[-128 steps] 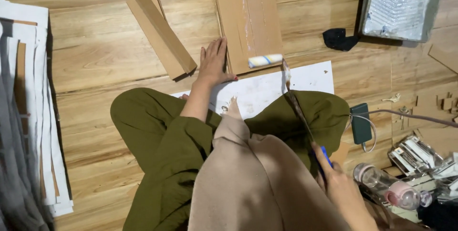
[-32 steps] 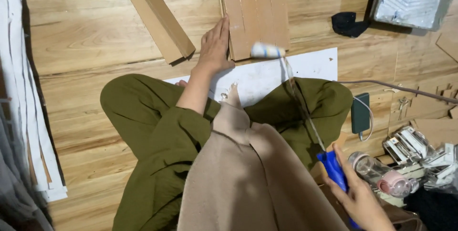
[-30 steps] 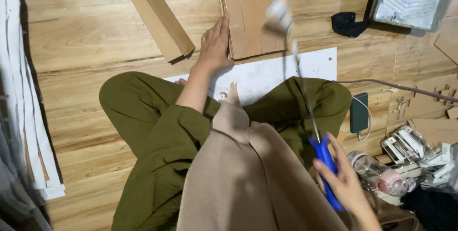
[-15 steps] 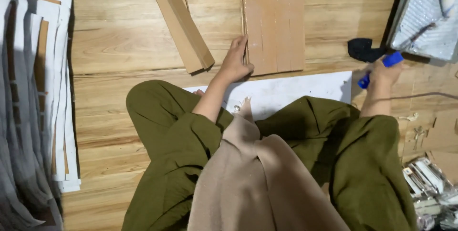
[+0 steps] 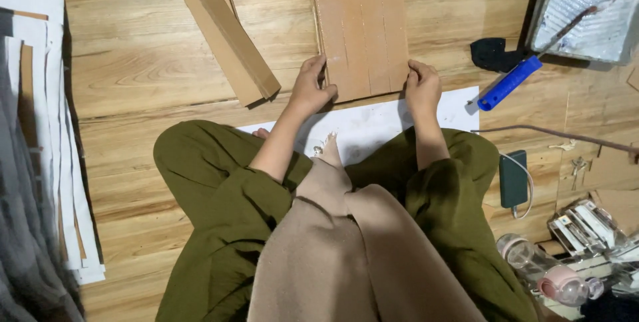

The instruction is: The person applies a coating to cardboard pieces using a roller and then places the pieces onto a sheet of paper by hand while sitting on a wooden floor.

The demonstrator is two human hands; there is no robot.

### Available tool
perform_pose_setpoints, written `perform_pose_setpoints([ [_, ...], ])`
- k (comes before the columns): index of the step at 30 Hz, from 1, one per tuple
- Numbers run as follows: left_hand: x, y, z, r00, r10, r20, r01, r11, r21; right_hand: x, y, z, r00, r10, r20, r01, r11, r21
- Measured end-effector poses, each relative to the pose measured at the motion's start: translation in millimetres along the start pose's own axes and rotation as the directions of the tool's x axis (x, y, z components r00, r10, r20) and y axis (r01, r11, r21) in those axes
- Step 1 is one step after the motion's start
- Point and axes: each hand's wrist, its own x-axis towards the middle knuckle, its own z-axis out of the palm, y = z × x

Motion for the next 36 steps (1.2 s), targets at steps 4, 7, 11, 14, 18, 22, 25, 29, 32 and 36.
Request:
perform_pose_setpoints([
  [4, -3.9, 7.9, -1.9, 1.0, 0.007, 0.004, -0.007, 1.0, 0.005, 4.0, 4.1, 2.2, 0.997, 0.071, 0.017, -0.07, 0.998, -0.005],
  [7, -5.7, 14.2, -2.6, 1.0, 0.019, 0.011, -0.019, 1.0, 0.019, 6.4, 4.8, 5.5, 0.987, 0.159, 0.031, -0.158, 0.987, -0.034],
  [11, 0.7, 4.8, -0.5, 0.999, -0.025, -0.021, 0.025, 0.999, -0.032, 14.1, 4.9, 6.3, 0.968, 0.25, 0.026, -0.25, 0.968, -0.005],
  [14, 4.9, -7.5, 5.4, 0.998, -0.054, -0.034, 0.052, 0.997, -0.059, 16.4, 15.4, 10.1, 0.962, 0.273, 0.023, -0.273, 0.962, 0.007],
  [18, 2.8, -1.0, 3.5, 0.995, -0.075, -0.067, 0.07, 0.994, -0.079, 8.1, -0.7, 9.3, 0.964, 0.267, 0.019, -0.267, 0.964, -0.003],
  [22, 6.1, -13.4, 7.8, 0.992, -0.079, -0.094, 0.073, 0.995, -0.065, 8.4, -7.4, 7.4, 0.959, 0.282, 0.012, -0.282, 0.958, 0.059],
  [25, 8.1, -17.1, 10.3, 0.989, -0.096, -0.112, 0.086, 0.992, -0.092, 18.1, 16.4, 12.0, 0.962, 0.273, 0.013, -0.274, 0.959, 0.077],
  [29, 6.6, -17.6, 12.0, 0.988, -0.085, -0.133, 0.077, 0.995, -0.064, 17.2, 11.7, 10.5, 0.955, 0.297, 0.011, -0.297, 0.95, 0.094],
  [32, 7.8, -22.1, 13.5, 0.987, -0.084, -0.137, 0.078, 0.996, -0.044, 18.8, 6.9, 11.8, 0.944, 0.329, 0.035, -0.331, 0.941, 0.075],
  [36, 6.1, -3.8, 3.5, 0.984, -0.083, -0.159, 0.08, 0.996, -0.024, 22.6, 15.7, 27.0, 0.926, 0.348, 0.146, -0.363, 0.927, 0.091],
])
